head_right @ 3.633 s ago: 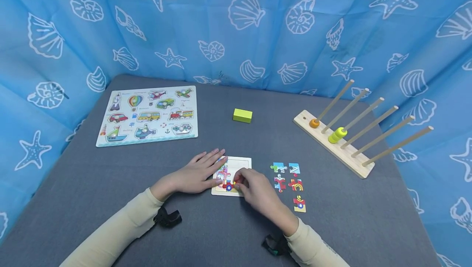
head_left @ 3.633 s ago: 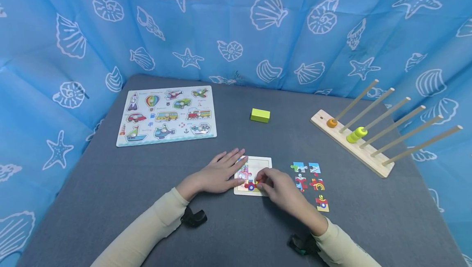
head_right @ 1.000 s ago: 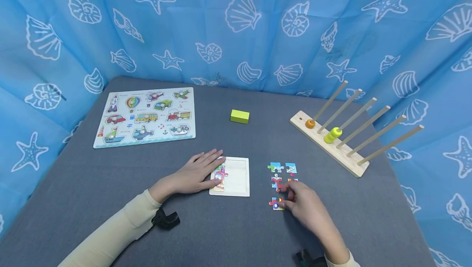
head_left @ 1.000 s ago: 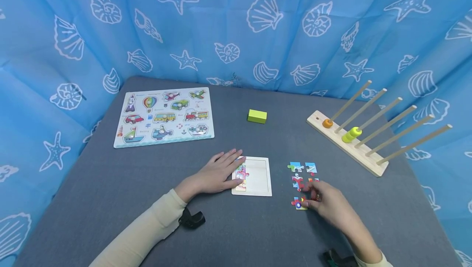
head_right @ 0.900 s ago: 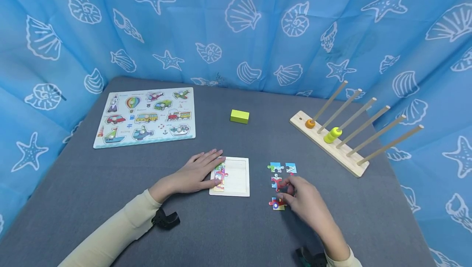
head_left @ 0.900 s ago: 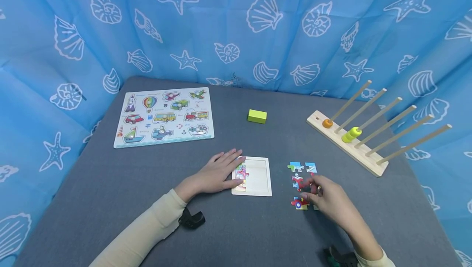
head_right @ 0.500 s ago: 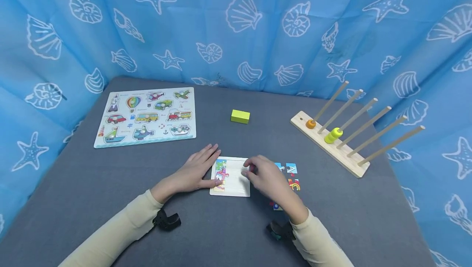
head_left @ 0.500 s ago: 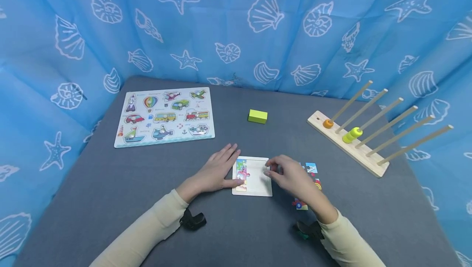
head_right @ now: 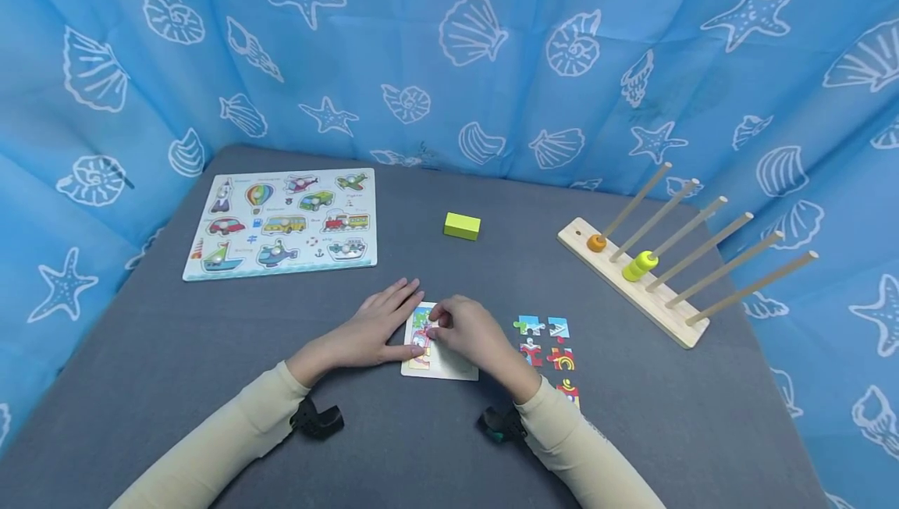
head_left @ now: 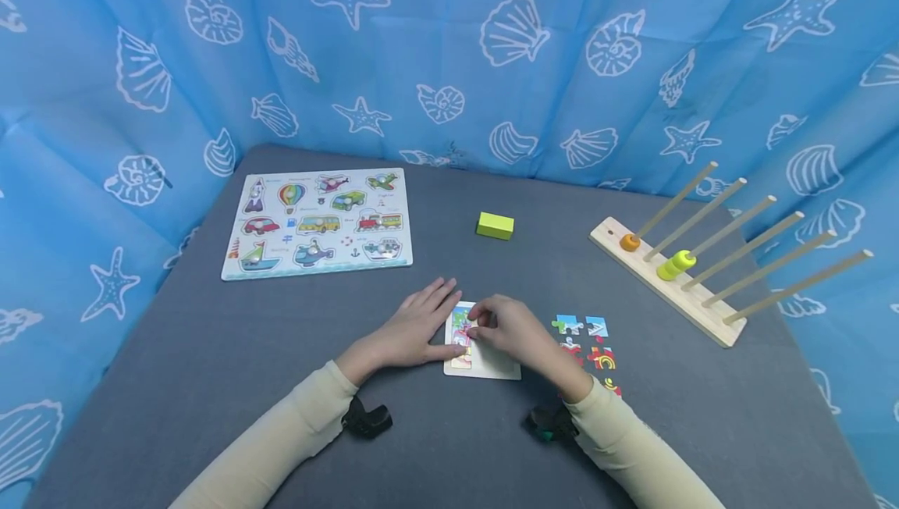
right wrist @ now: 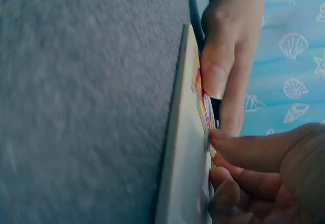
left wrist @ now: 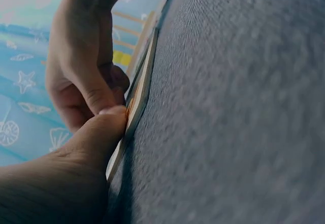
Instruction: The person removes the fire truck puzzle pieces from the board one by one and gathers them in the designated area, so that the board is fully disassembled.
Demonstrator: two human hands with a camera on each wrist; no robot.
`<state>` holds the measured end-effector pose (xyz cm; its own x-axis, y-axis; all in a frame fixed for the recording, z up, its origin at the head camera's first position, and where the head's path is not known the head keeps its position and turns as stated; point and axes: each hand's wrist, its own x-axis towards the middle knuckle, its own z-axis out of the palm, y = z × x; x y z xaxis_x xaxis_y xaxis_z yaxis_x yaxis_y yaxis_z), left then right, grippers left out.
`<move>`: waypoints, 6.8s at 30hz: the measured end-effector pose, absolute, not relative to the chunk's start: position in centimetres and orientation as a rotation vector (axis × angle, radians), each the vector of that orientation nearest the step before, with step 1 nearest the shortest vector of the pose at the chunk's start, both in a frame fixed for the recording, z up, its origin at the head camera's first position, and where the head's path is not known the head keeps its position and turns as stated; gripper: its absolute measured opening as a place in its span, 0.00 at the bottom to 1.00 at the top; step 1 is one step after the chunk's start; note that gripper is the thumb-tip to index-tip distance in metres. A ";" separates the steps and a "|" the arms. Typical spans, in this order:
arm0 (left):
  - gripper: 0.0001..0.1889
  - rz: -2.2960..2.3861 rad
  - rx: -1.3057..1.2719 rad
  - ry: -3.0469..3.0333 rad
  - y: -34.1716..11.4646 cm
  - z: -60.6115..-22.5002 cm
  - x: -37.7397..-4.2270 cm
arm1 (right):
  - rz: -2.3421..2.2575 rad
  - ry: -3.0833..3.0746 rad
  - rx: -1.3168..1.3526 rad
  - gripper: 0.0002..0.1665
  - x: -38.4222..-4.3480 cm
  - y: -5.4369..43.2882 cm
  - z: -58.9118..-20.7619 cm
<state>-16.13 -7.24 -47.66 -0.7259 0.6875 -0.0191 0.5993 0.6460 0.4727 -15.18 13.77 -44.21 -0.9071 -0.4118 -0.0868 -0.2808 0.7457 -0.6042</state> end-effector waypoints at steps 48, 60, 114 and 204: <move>0.39 0.831 0.912 2.648 -6.9 -47.8 -16.6 | -0.701 2.974 -0.800 0.02 -15.5 15.3 -42.6; 0.39 0.817 0.902 2.646 -7.1 -47.8 -16.5 | -0.694 2.948 -0.563 0.02 -14.6 21.6 -42.4; 0.37 0.640 1.032 2.691 -7.2 -48.1 -16.5 | -0.977 2.753 -0.654 0.15 -12.2 16.4 -43.5; 0.47 0.719 1.060 2.555 -8.0 -47.7 -16.9 | -0.927 2.562 -0.086 0.05 -12.8 22.4 -42.3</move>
